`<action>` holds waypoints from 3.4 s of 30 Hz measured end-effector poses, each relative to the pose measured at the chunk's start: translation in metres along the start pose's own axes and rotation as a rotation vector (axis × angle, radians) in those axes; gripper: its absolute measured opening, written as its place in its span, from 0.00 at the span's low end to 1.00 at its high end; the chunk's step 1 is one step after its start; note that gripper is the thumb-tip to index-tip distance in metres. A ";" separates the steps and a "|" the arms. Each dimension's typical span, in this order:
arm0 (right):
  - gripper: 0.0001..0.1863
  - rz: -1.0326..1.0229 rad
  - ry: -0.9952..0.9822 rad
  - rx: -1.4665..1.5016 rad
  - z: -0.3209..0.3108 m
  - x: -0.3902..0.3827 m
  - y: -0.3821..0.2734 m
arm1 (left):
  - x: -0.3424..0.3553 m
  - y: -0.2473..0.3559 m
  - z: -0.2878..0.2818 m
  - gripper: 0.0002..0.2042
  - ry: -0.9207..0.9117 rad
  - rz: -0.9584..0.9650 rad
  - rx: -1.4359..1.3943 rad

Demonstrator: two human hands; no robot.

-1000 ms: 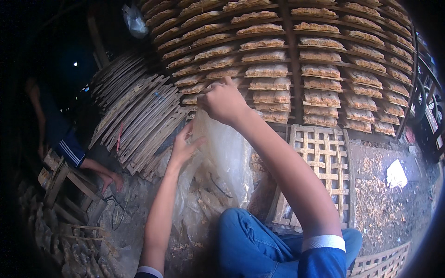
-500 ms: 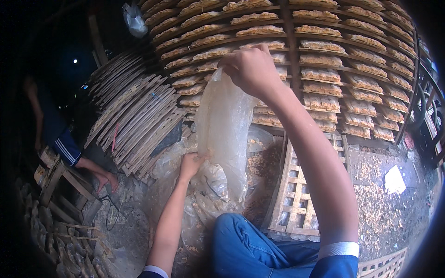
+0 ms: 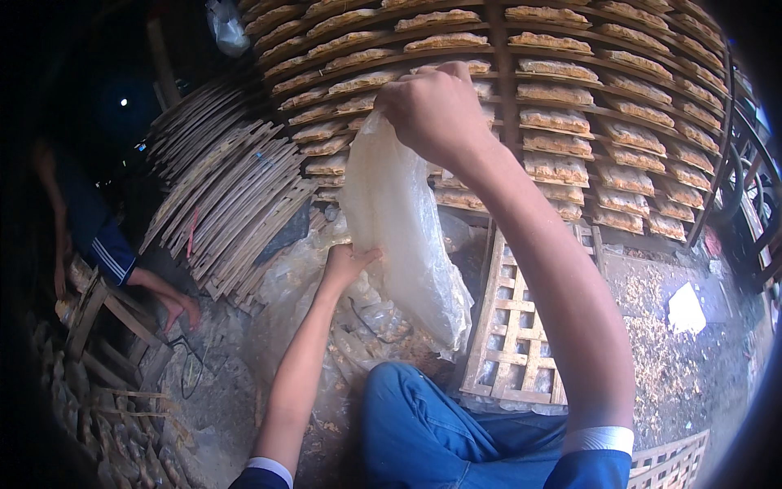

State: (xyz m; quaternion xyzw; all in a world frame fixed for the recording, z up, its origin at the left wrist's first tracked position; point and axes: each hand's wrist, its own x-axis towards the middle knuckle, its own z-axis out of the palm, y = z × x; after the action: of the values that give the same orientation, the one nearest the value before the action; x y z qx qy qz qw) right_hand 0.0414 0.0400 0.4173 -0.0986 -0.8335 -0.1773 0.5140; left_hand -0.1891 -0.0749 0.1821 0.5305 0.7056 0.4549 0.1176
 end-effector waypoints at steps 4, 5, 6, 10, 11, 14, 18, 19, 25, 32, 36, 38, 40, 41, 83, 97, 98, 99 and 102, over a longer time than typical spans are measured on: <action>0.09 0.153 0.056 0.172 -0.013 -0.001 0.031 | -0.034 -0.085 -0.007 0.15 0.080 0.015 0.038; 0.08 0.119 0.031 0.102 -0.017 -0.006 0.038 | -0.035 -0.093 -0.007 0.15 0.107 0.042 0.046; 0.08 0.085 0.007 0.035 -0.017 -0.011 0.042 | -0.034 -0.101 -0.010 0.17 0.133 0.092 0.057; 0.05 0.175 -0.036 0.116 -0.015 -0.029 0.038 | -0.020 -0.075 -0.015 0.26 0.144 0.154 0.134; 0.05 0.174 0.005 0.146 -0.013 -0.030 0.039 | -0.016 -0.064 -0.022 0.28 0.133 0.131 0.173; 0.06 0.195 0.039 0.236 -0.010 -0.029 0.032 | -0.005 -0.059 -0.033 0.34 0.097 0.222 0.264; 0.06 0.083 0.099 0.228 0.009 -0.027 0.015 | 0.016 -0.029 0.002 0.27 0.185 0.325 0.072; 0.06 0.105 0.072 0.235 0.012 -0.029 0.008 | 0.021 -0.019 0.016 0.25 0.102 0.223 -0.068; 0.05 0.073 0.125 0.211 -0.014 -0.018 0.007 | 0.005 -0.022 0.045 0.17 0.201 0.213 0.164; 0.12 0.368 0.138 0.297 -0.033 -0.037 0.037 | 0.001 -0.033 0.022 0.14 0.177 0.309 0.062; 0.13 0.447 0.181 0.219 -0.027 -0.052 0.057 | -0.014 -0.031 0.004 0.15 0.044 0.200 0.198; 0.12 0.433 0.188 0.231 -0.024 -0.057 0.059 | -0.021 -0.038 -0.009 0.15 0.066 0.234 0.282; 0.11 0.420 0.224 0.234 -0.020 -0.062 0.057 | -0.022 -0.049 -0.019 0.15 0.033 0.279 0.268; 0.11 0.434 0.223 0.246 -0.019 -0.063 0.056 | -0.025 -0.058 -0.023 0.14 0.045 0.286 0.328; 0.07 0.441 -0.330 0.481 0.126 -0.138 -0.096 | -0.036 0.020 -0.094 0.11 0.093 0.429 0.335; 0.14 0.477 -0.441 0.337 0.131 -0.107 -0.085 | -0.047 -0.022 -0.098 0.22 0.156 0.094 0.310; 0.14 0.490 -0.457 0.357 0.129 -0.104 -0.085 | -0.049 -0.020 -0.088 0.25 0.186 0.160 0.255; 0.14 0.502 -0.472 0.377 0.127 -0.102 -0.084 | -0.047 -0.018 -0.081 0.27 0.216 0.225 0.200; 0.16 0.432 -0.504 0.615 0.122 -0.099 -0.076 | -0.031 0.001 -0.068 0.28 0.274 0.390 0.036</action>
State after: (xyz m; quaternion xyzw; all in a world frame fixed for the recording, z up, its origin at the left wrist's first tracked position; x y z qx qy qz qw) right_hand -0.0407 0.0205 0.2640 -0.1532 -0.9069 0.2194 0.3255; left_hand -0.2199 -0.1371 0.2107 0.5920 0.6073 0.5240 -0.0787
